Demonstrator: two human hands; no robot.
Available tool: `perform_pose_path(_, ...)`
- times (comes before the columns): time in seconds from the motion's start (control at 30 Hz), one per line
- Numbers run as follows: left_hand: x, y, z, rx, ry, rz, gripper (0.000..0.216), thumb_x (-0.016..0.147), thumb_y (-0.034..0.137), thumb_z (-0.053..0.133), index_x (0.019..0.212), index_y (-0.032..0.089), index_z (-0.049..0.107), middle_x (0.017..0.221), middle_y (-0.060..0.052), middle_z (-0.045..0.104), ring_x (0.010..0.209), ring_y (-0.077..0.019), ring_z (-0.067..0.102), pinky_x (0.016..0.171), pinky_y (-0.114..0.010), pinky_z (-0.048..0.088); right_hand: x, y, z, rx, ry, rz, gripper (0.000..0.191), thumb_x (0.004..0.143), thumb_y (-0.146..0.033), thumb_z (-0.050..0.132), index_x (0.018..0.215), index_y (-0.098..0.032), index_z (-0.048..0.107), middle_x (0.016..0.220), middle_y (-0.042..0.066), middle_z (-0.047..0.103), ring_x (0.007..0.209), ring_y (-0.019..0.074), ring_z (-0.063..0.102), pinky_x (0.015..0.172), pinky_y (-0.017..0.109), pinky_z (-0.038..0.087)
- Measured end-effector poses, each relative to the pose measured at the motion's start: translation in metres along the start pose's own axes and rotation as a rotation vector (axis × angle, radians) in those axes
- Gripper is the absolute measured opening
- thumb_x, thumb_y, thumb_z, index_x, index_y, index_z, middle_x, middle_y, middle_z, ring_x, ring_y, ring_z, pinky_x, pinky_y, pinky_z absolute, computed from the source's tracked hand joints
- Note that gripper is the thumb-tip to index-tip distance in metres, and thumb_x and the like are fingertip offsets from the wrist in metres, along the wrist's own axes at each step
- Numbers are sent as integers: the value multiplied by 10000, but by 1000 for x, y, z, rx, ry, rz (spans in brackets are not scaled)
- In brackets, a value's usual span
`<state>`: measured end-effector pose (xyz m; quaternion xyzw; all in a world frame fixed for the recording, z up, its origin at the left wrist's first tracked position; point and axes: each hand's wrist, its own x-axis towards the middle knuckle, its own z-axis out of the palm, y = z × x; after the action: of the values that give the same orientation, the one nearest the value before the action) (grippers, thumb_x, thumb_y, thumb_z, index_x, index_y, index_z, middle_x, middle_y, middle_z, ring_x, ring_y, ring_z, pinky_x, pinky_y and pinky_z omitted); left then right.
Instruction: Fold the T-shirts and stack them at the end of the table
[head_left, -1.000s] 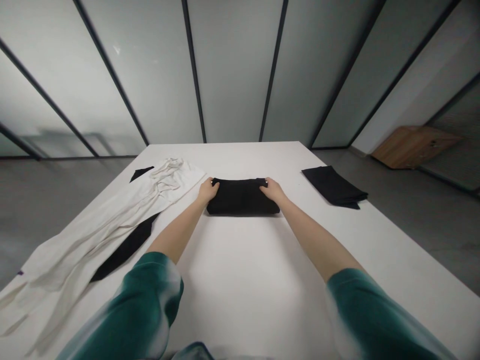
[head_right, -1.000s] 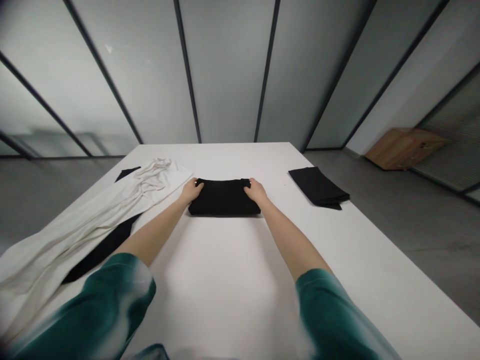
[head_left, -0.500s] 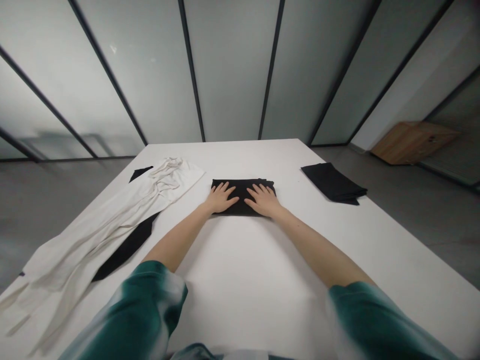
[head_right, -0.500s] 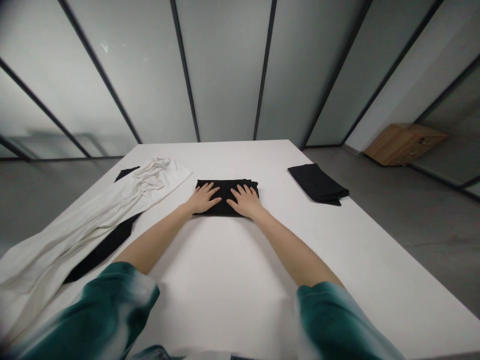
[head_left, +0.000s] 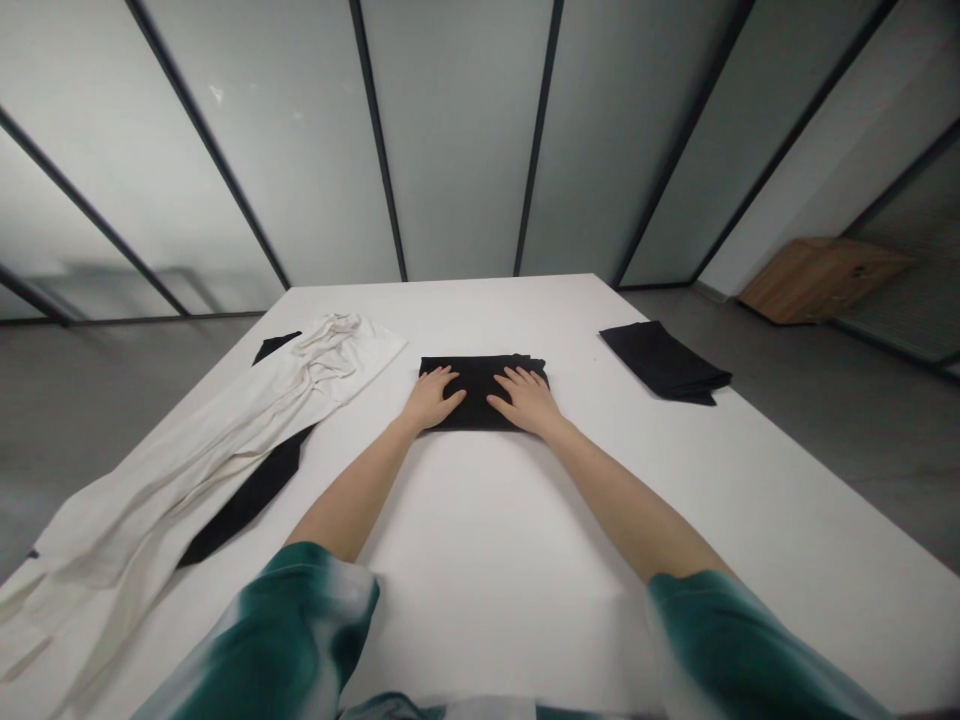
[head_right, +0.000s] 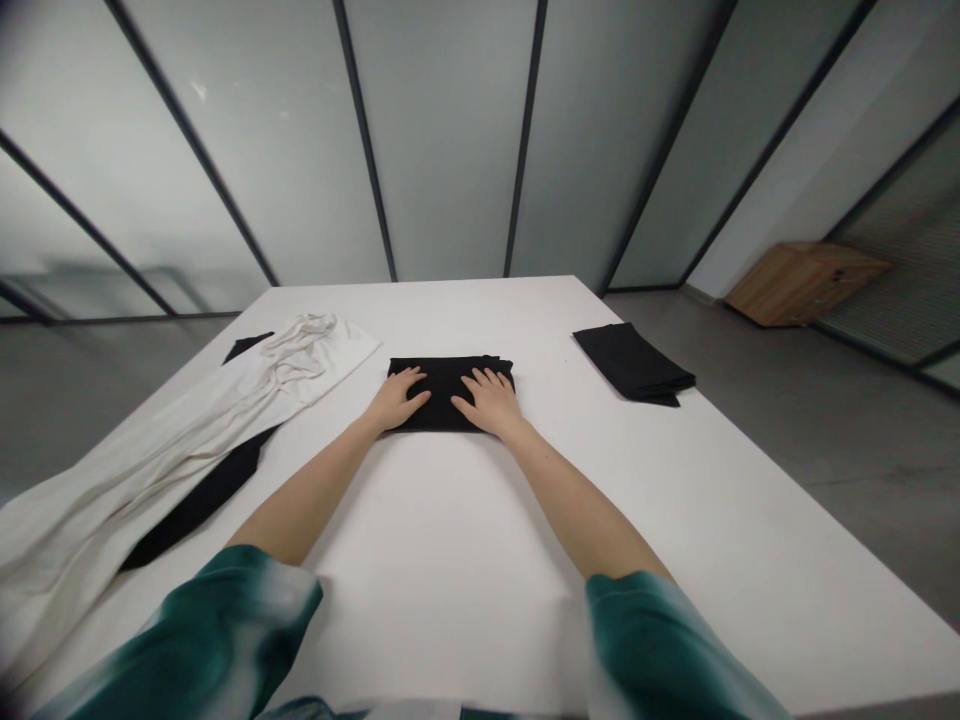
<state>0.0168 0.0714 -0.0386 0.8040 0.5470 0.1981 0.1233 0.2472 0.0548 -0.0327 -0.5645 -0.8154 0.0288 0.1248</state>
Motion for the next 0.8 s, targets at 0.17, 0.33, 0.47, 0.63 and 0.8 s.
perform_pose_path(0.17,-1,-4,1,-124,89,7,444,881,396,564,1266,187,633,1454,-126,544,1390,-299,444,1177,-516,281,2,2,3,93,66,1,515,951,-499,460,1342,-198,608,1496,116,493,1419,303,382,1182,492,230)
perform_pose_path(0.33,0,-16,-5,-301,389,-110,243,847,319,528,995,204,683,1111,-84,716,1096,-231,635,1022,-393,457,7,27,3,487,359,142,349,905,-374,446,1068,-184,689,1177,133,690,1119,247,617,1010,414,450)
perform_pose_path(0.47,3,-34,-11,-419,579,-349,158,787,304,495,768,202,614,828,-45,679,860,-204,637,831,-331,495,6,57,2,633,611,405,311,837,-396,457,907,-176,666,977,119,709,910,234,632,865,374,498)
perform_pose_path(0.63,6,-47,-13,-609,606,-498,122,712,310,489,655,216,542,666,2,585,724,-180,582,724,-296,468,5,70,2,637,499,570,381,850,-487,428,768,-188,650,834,109,718,840,249,634,802,355,488)
perform_pose_path(0.8,7,-48,-11,-650,626,-485,122,694,319,481,646,221,537,665,6,572,717,-175,566,700,-286,463,7,63,2,389,305,572,545,887,-630,396,705,-209,692,798,139,729,913,304,670,869,413,469)
